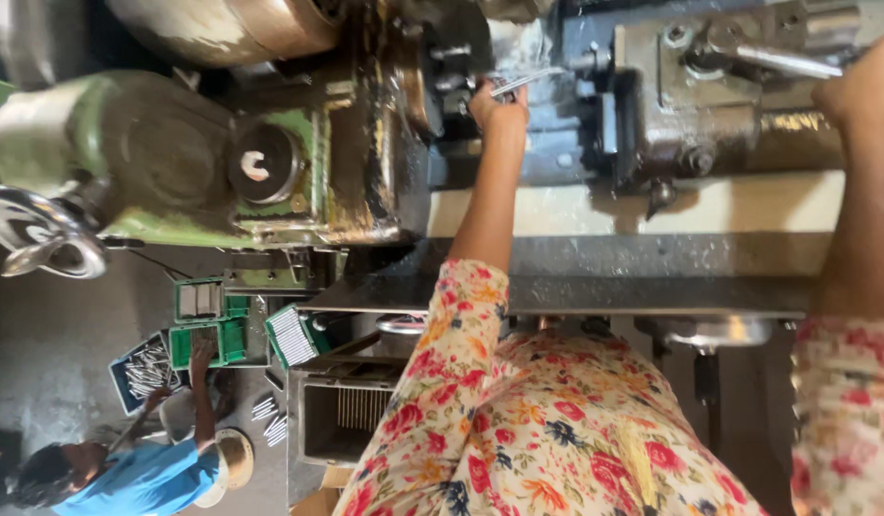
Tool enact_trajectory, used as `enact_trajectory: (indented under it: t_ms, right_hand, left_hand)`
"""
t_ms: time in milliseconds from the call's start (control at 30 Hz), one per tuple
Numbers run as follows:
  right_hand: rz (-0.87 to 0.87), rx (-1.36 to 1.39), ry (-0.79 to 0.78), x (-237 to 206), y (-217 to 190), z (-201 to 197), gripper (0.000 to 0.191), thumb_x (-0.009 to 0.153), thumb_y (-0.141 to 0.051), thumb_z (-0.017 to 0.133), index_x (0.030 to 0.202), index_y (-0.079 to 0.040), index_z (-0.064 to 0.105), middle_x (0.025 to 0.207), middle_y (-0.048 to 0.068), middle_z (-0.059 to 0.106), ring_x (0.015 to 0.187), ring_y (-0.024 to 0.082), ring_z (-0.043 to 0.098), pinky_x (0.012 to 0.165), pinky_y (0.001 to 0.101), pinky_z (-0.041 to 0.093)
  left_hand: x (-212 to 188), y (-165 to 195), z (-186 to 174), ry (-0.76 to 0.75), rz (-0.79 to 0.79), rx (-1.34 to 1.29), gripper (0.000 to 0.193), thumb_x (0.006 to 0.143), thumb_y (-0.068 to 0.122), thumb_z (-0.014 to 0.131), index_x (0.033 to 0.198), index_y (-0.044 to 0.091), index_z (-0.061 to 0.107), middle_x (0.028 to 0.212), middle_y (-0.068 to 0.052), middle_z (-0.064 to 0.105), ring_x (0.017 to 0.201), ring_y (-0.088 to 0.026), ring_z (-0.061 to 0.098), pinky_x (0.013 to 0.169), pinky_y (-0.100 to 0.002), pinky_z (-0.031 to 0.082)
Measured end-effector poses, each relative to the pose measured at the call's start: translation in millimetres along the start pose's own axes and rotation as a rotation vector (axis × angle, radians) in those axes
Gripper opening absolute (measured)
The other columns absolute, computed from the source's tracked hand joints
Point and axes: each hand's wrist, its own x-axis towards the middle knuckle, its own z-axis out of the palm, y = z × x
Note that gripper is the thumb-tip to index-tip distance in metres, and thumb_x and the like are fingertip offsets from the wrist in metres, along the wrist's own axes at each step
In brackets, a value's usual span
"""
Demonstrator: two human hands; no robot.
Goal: The person operates a metal lathe, repeatedly loading small cylindrical metal rods into the chuck, tightening them, and running the machine to machine the rods. After each cycle, the person removes the finished rod and places it into a cardboard box. The process is repeated continuously throughout the clip.
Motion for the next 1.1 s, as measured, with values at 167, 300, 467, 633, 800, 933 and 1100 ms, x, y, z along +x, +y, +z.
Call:
enact_trajectory:
  t_ms: [167, 300, 467, 633, 800, 933, 1100]
  right_hand:
    - [-0.074, -0.426, 0.220, -47, 2, 13, 0.038, 0.076, -0.036, 0.089, 0.085, -0.001, 0.078, 0.078, 0.020, 0.075, 0.066, 0.034, 0.072, 0.056, 0.0431, 0.057]
    - [-0.089, -0.606, 0.227, -55, -4, 14, 0.040, 0.064, -0.047, 0.088, 0.077, -0.010, 0.080, 0.072, 0.017, 0.075, 0.063, 0.032, 0.072, 0.060, 0.0409, 0.056]
    - [-0.112, -0.346, 0.139, -13, 12, -2, 0.034, 0.074, -0.030, 0.084, 0.092, -0.001, 0.080, 0.080, 0.022, 0.075, 0.072, 0.035, 0.074, 0.070, 0.0434, 0.059]
    - [-0.306, -0.322, 0.165, 5, 24, -2, 0.032, 0.073, -0.023, 0.085, 0.097, -0.003, 0.080, 0.082, 0.020, 0.073, 0.072, 0.035, 0.071, 0.073, 0.0450, 0.058]
    - [-0.346, -0.583, 0.129, 0, 17, -4, 0.031, 0.076, -0.032, 0.086, 0.080, -0.002, 0.080, 0.075, 0.019, 0.073, 0.062, 0.034, 0.069, 0.061, 0.0440, 0.056]
    - [-0.255, -0.325, 0.252, -22, 16, 5, 0.024, 0.079, -0.025, 0.084, 0.089, -0.003, 0.077, 0.080, 0.018, 0.073, 0.070, 0.036, 0.070, 0.065, 0.0450, 0.056]
    - [-0.223, -0.564, 0.489, -56, 12, 30, 0.029, 0.054, -0.036, 0.085, 0.070, -0.014, 0.076, 0.067, 0.011, 0.072, 0.057, 0.028, 0.072, 0.057, 0.0401, 0.058]
  left_hand:
    - [5, -2, -2, -0.144, 0.150, 0.067, 0.009, 0.091, 0.014, 0.071, 0.093, 0.006, 0.067, 0.097, -0.008, 0.067, 0.087, -0.025, 0.065, 0.076, -0.050, 0.061]
    - [12, 0, 1, -0.036, 0.110, 0.011, 0.010, 0.088, 0.016, 0.073, 0.089, 0.008, 0.068, 0.094, -0.008, 0.067, 0.085, -0.028, 0.064, 0.072, -0.054, 0.061]
    - [19, 0, 4, 0.106, 0.023, -0.020, 0.010, 0.088, 0.016, 0.072, 0.097, 0.013, 0.068, 0.101, -0.007, 0.066, 0.092, -0.028, 0.064, 0.075, -0.052, 0.061]
    - [15, -1, 2, 0.118, 0.067, 0.041, 0.012, 0.090, 0.018, 0.072, 0.100, 0.012, 0.067, 0.102, -0.007, 0.064, 0.094, -0.028, 0.063, 0.076, -0.051, 0.061]
    - [11, 0, 2, 0.090, 0.017, 0.047, 0.010, 0.089, 0.013, 0.072, 0.095, 0.008, 0.066, 0.092, -0.006, 0.067, 0.084, -0.024, 0.065, 0.075, -0.049, 0.062]
    - [9, 1, 1, -0.049, 0.116, 0.101, 0.008, 0.090, 0.014, 0.071, 0.094, 0.010, 0.066, 0.092, -0.006, 0.068, 0.083, -0.025, 0.066, 0.075, -0.053, 0.061]
    - [11, 6, 1, -0.053, -0.068, -0.012, 0.012, 0.088, 0.019, 0.064, 0.093, 0.010, 0.069, 0.096, -0.005, 0.071, 0.085, -0.026, 0.068, 0.072, -0.057, 0.060]
